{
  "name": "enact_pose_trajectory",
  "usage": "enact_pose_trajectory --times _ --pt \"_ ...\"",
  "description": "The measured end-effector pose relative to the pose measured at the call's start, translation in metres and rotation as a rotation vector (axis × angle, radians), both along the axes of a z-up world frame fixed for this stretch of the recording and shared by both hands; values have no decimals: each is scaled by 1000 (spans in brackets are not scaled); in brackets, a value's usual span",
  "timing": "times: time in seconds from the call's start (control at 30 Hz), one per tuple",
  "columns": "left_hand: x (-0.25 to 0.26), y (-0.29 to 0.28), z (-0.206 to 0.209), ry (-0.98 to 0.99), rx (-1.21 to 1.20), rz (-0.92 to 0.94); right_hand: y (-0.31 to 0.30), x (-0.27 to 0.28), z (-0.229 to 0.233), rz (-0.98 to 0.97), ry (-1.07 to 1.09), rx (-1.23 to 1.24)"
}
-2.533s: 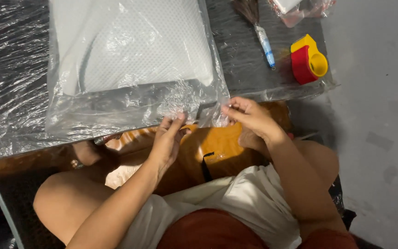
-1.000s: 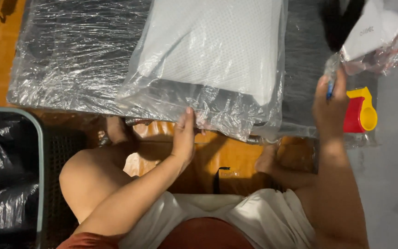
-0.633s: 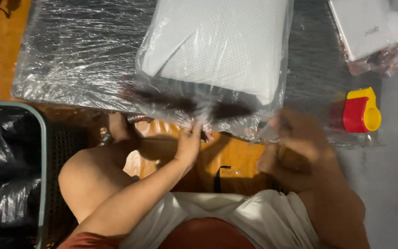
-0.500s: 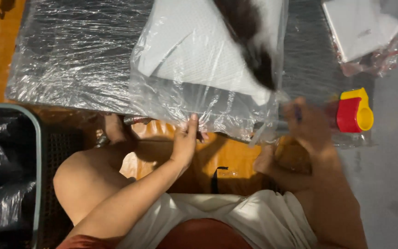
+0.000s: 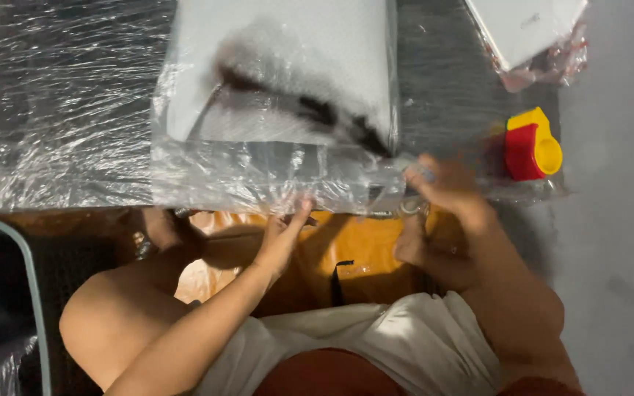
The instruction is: A person is vacuum sealing a white pillow by placing it inside a plastic bag and using a vacuum hose to remove the air.
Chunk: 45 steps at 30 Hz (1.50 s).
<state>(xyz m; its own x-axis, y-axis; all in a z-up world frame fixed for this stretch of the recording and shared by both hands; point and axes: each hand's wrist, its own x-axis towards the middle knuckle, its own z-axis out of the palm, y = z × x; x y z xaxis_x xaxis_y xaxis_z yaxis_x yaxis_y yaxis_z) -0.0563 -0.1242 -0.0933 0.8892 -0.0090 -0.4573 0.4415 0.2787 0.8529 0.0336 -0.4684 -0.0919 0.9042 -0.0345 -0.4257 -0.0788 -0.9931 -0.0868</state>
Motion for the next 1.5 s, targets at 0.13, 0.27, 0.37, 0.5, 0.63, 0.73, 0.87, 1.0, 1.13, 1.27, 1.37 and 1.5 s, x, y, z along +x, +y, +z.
enact_pose_trajectory --times 0.13,0.27,0.37,0.5,0.63,0.73,0.87,1.0,1.13,1.27,1.37,1.5 --pt "-2 -3 -74 -94 180 44 -9 -17 -8 332 -343 304" --pt "4 -10 -21 -67 -64 -3 -15 -13 -11 -102 -437 265" --pt "4 -11 -21 -61 -93 -19 -10 -21 -4 -63 -359 251" --pt "12 -21 -5 -3 -58 -31 -9 -11 3 -264 -375 317" --pt "11 -21 -28 49 -37 -94 -56 7 -32 -318 -492 169" --pt "18 -26 -15 92 -67 -28 -63 10 -41 -202 -613 192" --pt "28 -37 10 99 -207 -31 -59 -27 -42 -23 -848 54" --pt "26 -43 -16 72 -306 130 -46 -62 -19 -430 504 523" --pt "37 -50 24 -2 -423 160 -41 -61 -95 -219 373 175" --pt "39 -54 9 54 -418 197 -45 -50 -149 -493 208 335" --pt "36 -52 -14 80 -307 64 -13 -62 -121 -436 146 320" --pt "48 -52 -7 30 -113 -138 2 -80 -122 -174 237 353"
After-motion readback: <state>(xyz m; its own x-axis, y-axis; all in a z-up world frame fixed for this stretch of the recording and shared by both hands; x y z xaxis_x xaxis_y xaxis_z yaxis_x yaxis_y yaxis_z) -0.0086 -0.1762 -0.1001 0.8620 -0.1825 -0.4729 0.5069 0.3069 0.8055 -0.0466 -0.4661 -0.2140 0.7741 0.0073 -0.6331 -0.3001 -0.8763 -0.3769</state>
